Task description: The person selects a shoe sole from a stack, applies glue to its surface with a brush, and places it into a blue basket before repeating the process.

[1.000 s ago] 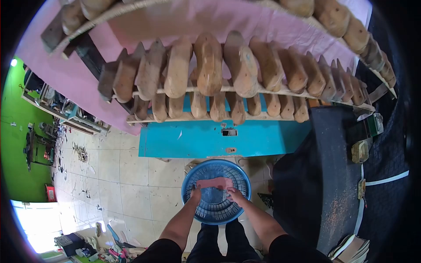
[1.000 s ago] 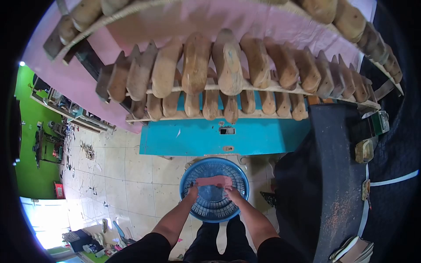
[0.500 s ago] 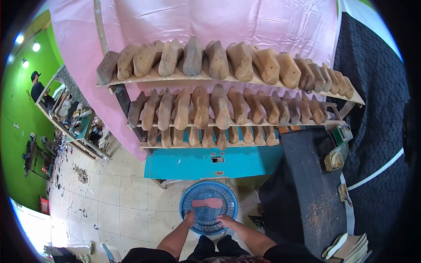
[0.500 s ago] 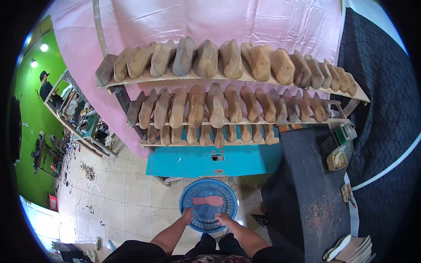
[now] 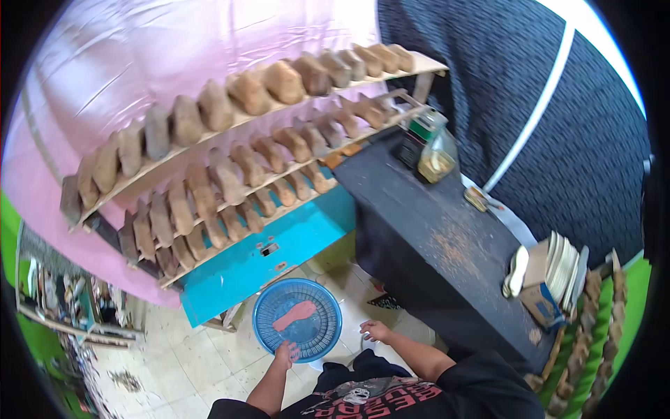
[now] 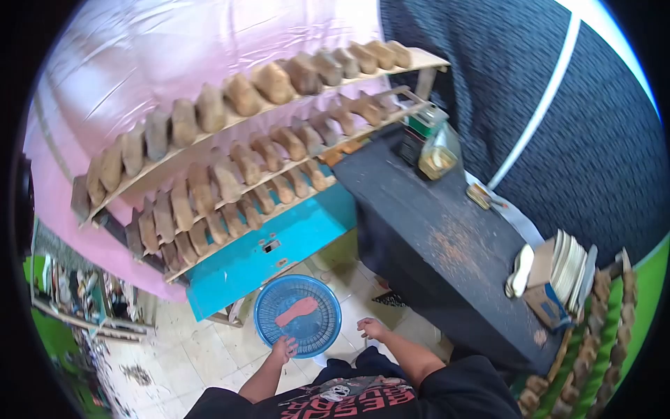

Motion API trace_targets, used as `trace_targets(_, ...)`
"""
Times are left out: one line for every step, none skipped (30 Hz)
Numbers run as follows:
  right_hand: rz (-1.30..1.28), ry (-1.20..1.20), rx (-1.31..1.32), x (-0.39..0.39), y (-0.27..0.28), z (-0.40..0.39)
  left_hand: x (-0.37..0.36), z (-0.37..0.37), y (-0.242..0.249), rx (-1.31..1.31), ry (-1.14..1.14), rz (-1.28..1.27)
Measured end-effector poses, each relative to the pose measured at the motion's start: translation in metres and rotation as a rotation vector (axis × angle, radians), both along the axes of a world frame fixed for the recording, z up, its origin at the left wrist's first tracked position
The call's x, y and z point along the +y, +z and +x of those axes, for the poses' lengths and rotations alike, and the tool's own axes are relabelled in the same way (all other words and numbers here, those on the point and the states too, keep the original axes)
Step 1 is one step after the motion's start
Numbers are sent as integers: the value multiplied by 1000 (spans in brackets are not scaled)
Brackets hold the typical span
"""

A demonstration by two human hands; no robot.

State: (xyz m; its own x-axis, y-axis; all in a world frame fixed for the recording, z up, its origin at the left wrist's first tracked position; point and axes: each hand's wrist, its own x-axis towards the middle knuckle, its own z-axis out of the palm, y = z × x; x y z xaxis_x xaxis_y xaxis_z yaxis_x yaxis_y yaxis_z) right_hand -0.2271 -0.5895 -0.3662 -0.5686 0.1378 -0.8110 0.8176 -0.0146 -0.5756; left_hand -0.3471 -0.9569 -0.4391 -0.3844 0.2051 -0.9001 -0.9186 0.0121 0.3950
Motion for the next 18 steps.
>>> trace_targets(-8,-35,1,6,-3,16,8,-8,1,1,-35,-8)
trace_targets(-37,-131,-3,12,-6,31,18,-16,1,52,-58,-8)
trace_targets(-68,-224,-7,17,-10,46,27,-23,5,103,-78,-8)
trace_targets(-91,-288,1,19,-7,60,39,-28,17,103,-107,-16)
trace_targets(-100,-313,2,21,-8,74,54,-33,33,158,-88,-4)
trace_targets(-103,-369,6,23,-9,86,69,-37,51,215,-69,10)
trace_targets(-106,-423,12,26,-9,95,82,-44,54,219,-91,3)
trace_targets(-123,-464,19,28,-9,106,97,-50,57,249,-128,38)
trace_targets(-134,-483,20,30,-11,115,108,-52,61,275,-164,73)
trace_targets(-130,-449,56,34,-13,124,117,-50,66,275,-185,65)
trace_targets(-124,-418,91,39,-16,134,128,-47,70,297,-198,98)
trace_targets(-101,-397,88,45,-7,138,143,-42,74,318,-213,133)
trace_targets(-109,-422,91,57,-6,147,161,-31,84,319,-239,128)
trace_targets(-130,-452,159,64,-6,155,174,-17,96,307,-232,87)
trace_targets(-153,-484,230,71,-6,160,186,-4,106,298,-226,41)
trace_targets(-152,-529,260,80,-1,168,197,7,103,305,-252,23)
trace_targets(-170,-552,265,87,5,175,209,19,99,271,-237,39)
trace_targets(-141,-578,306,98,9,185,223,29,92,236,-219,60)
